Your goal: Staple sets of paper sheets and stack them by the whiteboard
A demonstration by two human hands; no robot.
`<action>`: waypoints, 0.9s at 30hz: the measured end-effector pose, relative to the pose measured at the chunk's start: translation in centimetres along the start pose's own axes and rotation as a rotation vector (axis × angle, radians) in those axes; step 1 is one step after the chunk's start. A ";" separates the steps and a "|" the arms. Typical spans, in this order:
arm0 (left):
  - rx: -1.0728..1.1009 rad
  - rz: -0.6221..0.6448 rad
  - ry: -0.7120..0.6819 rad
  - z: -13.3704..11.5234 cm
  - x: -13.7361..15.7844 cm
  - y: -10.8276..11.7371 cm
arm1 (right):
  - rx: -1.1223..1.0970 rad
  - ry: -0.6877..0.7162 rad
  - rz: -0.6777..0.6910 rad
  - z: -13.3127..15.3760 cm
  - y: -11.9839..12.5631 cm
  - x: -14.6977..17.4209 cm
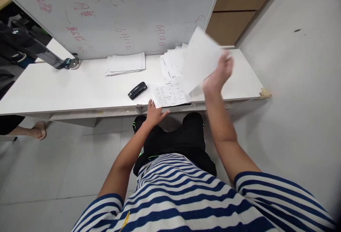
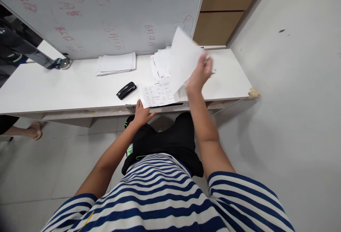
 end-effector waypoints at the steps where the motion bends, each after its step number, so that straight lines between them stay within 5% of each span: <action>1: -0.004 -0.009 0.000 0.1 0.1 -0.2 | -0.005 0.164 -0.223 1.3 0.5 -2.2; 3: -0.013 -0.025 0.001 0.2 0.2 -0.6 | 0.010 0.497 -0.376 3.5 0.6 -5.4; 6: -0.030 -0.049 0.001 0.5 0.3 -1.0 | 0.191 0.705 -0.110 3.5 -1.7 -7.4; 11: -0.081 -0.068 -0.033 0.8 0.5 -1.4 | 0.641 0.498 0.589 -5.1 -6.6 -6.1; 14: -0.110 -0.073 -0.066 1.3 0.5 -1.3 | 0.824 0.330 0.779 -9.9 -7.9 -5.1; 17: -0.099 -0.076 -0.071 2.0 0.3 -1.1 | 0.970 0.284 0.941 -10.7 -7.4 -3.9; 19: -0.076 -0.077 -0.063 2.4 0.2 -1.0 | 0.956 0.343 0.910 -9.4 -5.9 -2.2; 21: -0.053 -0.078 -0.048 2.6 0.3 -1.0 | 0.828 0.352 0.716 -7.8 -3.5 0.6; 24: -0.011 -0.066 -0.009 2.5 0.7 -1.5 | 0.601 0.069 0.334 -7.1 0.9 5.5; 27: 0.034 -0.055 0.025 2.2 1.3 -2.1 | 0.606 -0.305 0.378 -8.4 4.0 8.5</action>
Point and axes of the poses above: each hand's wrist, its own x-axis away from the middle knuckle, its own y-axis out of the back of the hand, z = x × y, the point moved 1 cm from there along -x, towards the middle knuckle, and after that the axes turned 6 degrees about x, right-handed, at the moved point
